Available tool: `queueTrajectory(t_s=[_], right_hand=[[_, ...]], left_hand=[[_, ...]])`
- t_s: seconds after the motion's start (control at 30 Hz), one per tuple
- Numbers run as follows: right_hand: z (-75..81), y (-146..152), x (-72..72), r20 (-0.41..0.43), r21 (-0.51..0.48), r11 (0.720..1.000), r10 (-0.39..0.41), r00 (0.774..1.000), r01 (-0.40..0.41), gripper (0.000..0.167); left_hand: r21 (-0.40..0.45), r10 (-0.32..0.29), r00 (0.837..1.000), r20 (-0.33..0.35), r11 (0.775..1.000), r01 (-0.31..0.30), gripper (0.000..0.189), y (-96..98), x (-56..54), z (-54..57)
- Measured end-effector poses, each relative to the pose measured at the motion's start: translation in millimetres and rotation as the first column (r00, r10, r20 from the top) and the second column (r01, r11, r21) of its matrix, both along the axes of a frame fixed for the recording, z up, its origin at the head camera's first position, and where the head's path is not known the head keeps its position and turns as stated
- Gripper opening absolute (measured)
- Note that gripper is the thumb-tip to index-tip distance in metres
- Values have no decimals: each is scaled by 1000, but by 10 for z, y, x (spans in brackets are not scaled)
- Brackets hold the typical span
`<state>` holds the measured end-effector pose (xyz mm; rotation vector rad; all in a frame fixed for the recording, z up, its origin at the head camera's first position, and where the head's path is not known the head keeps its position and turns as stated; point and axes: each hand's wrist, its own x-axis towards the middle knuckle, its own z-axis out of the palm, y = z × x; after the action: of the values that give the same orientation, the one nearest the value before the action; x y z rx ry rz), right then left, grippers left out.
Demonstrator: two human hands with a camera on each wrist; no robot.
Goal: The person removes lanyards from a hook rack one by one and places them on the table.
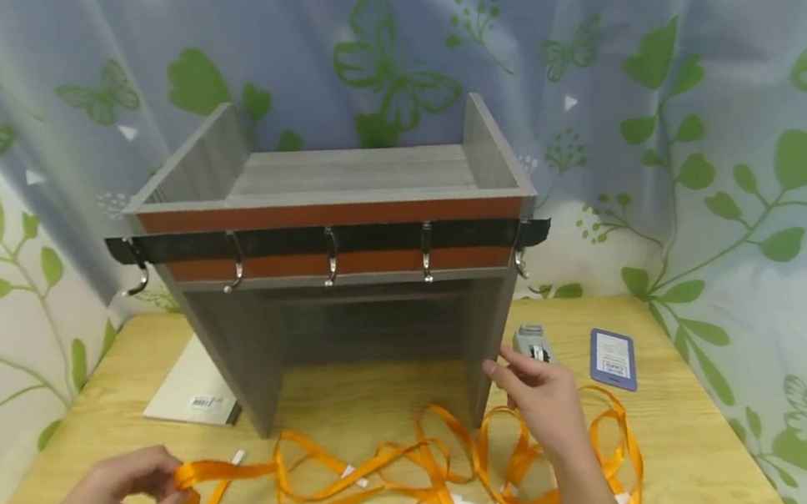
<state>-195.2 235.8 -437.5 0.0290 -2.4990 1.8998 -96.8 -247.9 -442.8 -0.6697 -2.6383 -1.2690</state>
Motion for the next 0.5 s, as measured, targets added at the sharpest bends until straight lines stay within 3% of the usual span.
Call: queueTrajectory(t_s=[0.07, 0.2, 0.33, 0.4, 0.5], right_hand=[[-2, -8, -7, -4, 6, 1000, 4, 1000, -4, 57], [-32, -6, -13, -4, -17, 1000, 0, 1000, 0, 57], [-64, 3, 9, 12, -33, 999, -2, 1000, 2, 58], [-64, 18, 26, 23, -15, 1000, -3, 1000, 4, 59], [-47, 53, 48, 33, 34, 999, -10, 999, 8, 61]], left_hand=[[4, -45, 998, 54, 999, 45, 21, -69, -44, -103], [14, -90, 995, 38, 996, 89, 24, -202, -171, -344], [-68, -10, 992, 128, 998, 19, 21, -312, -280, -557], [-115, 50, 972, 229, 993, -24, 19, -355, -325, -644], [-165, 130, 921, 366, 984, -73, 21, -389, -375, -750]])
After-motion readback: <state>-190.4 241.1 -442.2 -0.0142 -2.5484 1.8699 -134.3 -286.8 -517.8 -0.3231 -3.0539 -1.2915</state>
